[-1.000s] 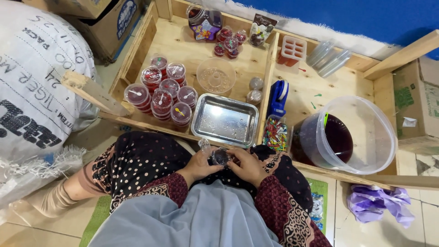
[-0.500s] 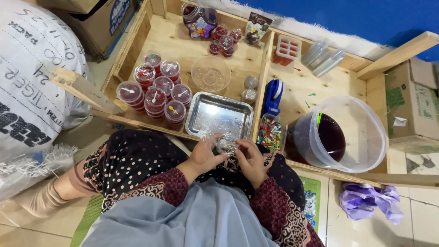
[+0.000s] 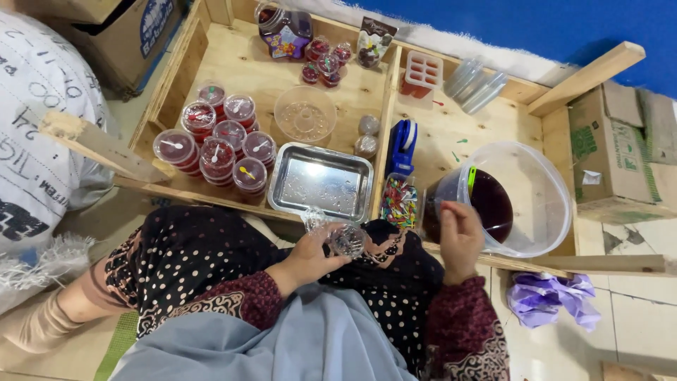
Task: The person packages small food items by hand, placing them into clear plastic containers and using a ladle to add liquid from a large bucket.
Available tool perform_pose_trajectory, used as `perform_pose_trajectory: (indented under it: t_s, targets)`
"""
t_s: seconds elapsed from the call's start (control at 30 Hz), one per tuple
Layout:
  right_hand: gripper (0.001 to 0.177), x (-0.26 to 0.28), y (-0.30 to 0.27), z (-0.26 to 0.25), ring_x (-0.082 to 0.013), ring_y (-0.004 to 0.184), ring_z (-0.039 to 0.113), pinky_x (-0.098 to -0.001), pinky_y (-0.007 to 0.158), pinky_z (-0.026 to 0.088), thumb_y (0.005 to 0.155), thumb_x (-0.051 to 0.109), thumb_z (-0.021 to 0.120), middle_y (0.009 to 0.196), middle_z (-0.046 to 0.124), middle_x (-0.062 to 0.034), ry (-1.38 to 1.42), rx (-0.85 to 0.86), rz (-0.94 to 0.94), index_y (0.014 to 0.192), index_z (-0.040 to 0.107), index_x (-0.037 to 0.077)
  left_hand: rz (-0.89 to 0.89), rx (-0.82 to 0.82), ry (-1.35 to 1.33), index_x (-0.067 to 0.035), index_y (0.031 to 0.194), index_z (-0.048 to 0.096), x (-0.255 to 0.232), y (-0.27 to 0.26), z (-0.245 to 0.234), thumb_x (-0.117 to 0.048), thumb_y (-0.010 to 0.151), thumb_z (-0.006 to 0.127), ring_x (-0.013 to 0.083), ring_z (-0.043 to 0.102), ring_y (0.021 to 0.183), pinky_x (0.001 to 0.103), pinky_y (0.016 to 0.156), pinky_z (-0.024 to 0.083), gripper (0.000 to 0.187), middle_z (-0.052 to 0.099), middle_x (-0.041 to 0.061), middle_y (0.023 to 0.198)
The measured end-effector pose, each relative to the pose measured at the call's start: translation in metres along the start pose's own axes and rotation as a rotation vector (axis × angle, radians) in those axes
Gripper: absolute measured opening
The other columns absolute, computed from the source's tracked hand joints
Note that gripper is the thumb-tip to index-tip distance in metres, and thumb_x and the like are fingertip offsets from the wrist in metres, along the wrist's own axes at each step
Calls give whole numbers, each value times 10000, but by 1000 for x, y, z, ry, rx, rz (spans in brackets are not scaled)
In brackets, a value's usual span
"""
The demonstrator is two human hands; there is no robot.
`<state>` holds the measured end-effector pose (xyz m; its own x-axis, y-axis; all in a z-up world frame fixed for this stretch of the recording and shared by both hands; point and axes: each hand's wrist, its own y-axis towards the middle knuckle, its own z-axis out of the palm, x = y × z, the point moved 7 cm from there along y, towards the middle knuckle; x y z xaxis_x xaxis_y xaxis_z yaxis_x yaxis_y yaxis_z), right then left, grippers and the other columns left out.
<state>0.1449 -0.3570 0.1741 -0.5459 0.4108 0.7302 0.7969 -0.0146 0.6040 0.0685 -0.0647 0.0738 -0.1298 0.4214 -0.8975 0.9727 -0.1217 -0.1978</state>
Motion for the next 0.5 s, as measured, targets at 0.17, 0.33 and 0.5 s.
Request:
perform_pose_trajectory:
  t_s: [0.17, 0.33, 0.5]
  targets:
    - [133, -69, 33, -63, -256, 893, 675, -358, 798, 550, 1027, 34, 690, 1003, 697, -160, -252, -9, 146, 1153, 726, 11, 32, -20, 8, -284, 1393, 553, -7, -2, 0, -489, 687, 887, 334, 640, 1218, 434, 1060, 527, 808, 674, 139, 1268]
    - [272, -111, 15, -69, -312, 967, 700, -439, 867, 564, 989, 357, 728, 1027, 732, -98, -609, 168, 324, 1206, 752, 195, 45, 65, -34, -280, 1413, 544, 3, 2, 21, -464, 703, 897, 309, 618, 1252, 403, 1085, 509, 815, 638, 111, 1346]
    - [249, -97, 15, -54, -289, 984, 714, -410, 879, 572, 1031, 351, 644, 1001, 754, -77, -710, 233, 313, 1153, 775, 177, 89, 167, -16, -274, 1410, 526, -37, 8, 47, -454, 719, 883, 309, 576, 1311, 416, 1115, 486, 799, 613, 107, 1395]
